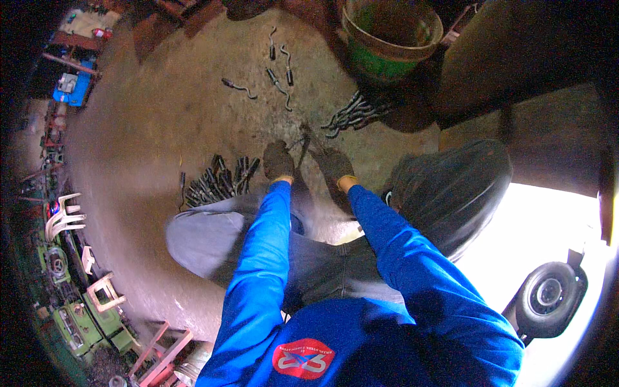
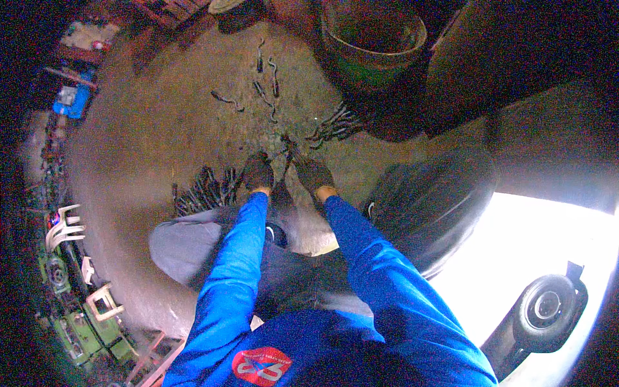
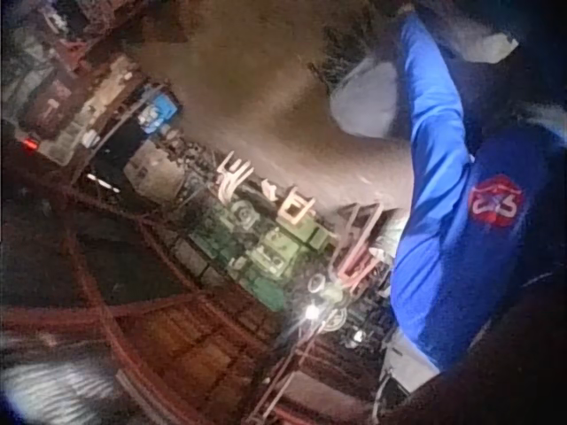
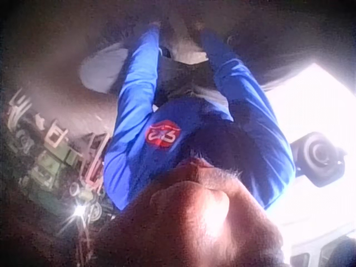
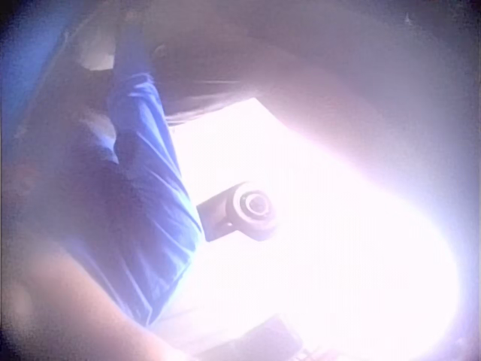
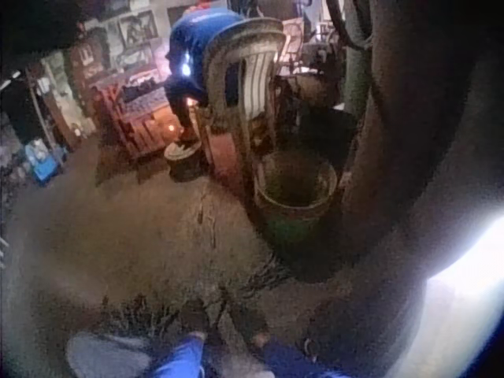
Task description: The person sits on the floor and uses a hammer to straighten bent metal rods. They repeatedly pick up rods from a bucket, place them on the floor, and strike them with the hammer to straighten them.
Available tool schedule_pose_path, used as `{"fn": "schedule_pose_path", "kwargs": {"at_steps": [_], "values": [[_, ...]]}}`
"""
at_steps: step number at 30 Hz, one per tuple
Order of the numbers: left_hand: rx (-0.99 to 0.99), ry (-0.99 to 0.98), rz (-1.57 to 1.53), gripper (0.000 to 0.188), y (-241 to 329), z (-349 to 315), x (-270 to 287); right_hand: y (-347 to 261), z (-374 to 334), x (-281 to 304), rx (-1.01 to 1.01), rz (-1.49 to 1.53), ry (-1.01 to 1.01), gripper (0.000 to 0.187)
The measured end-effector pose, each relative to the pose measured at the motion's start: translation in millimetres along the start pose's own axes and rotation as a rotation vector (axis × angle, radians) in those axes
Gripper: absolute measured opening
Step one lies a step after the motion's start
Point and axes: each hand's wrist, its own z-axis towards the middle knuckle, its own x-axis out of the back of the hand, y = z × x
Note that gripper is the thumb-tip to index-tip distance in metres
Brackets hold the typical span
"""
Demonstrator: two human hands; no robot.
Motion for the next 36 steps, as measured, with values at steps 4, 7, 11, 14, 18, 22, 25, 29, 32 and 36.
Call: {"fn": "schedule_pose_path", "kwargs": {"at_steps": [4, 7, 11, 14, 18, 22, 25, 29, 32, 36], "values": [[0.059, 0.002, -0.003, 0.025, -24.7, 1.7, -4.3, -31.0, -13.1, 24.0, -0.239, 0.044, -0.181, 0.051], [-0.039, 0.038, 0.006, 0.024, -20.6, -2.4, -7.7, -40.8, -18.6, 29.8, -0.206, 0.148, -0.021, 0.053], [-0.069, -0.064, 0.06, 0.023, 0.1, 5.7, -2.8, -27.9, -10.1, 23.9, -0.044, 0.076, 0.02, 0.053], [-0.057, -0.072, 0.035, 0.022, -12.2, 4.1, -3.7, -30.0, -4.6, 18.6, -0.166, 0.016, -0.081, 0.05], [-0.105, -0.059, 0.053, 0.02, -13.8, -3.9, -3.0, -45.0, -3.5, 25.7, -0.219, 0.123, -0.005, 0.048], [-0.102, -0.074, 0.102, 0.02, -21.6, 0.0, -3.1, -50.8, -3.7, 22.4, -0.132, 0.162, 0.061, 0.047], [-0.104, -0.141, 0.061, 0.021, -1.0, -1.2, 1.1, -21.0, 8.1, 19.3, -0.308, 0.022, -0.094, 0.045], [-0.098, -0.098, 0.073, 0.021, -10.2, -6.6, 7.0, -42.8, 5.8, 29.7, -0.313, 0.097, -0.084, 0.045], [-0.112, -0.015, 0.108, 0.021, -11.0, -0.3, -1.1, -43.6, 1.1, 25.1, -0.196, 0.187, 0.051, 0.046], [-0.19, -0.005, 0.063, 0.022, -8.0, 0.5, -6.8, -20.1, 3.4, 12.2, -0.216, 0.018, -0.092, 0.044]]}}
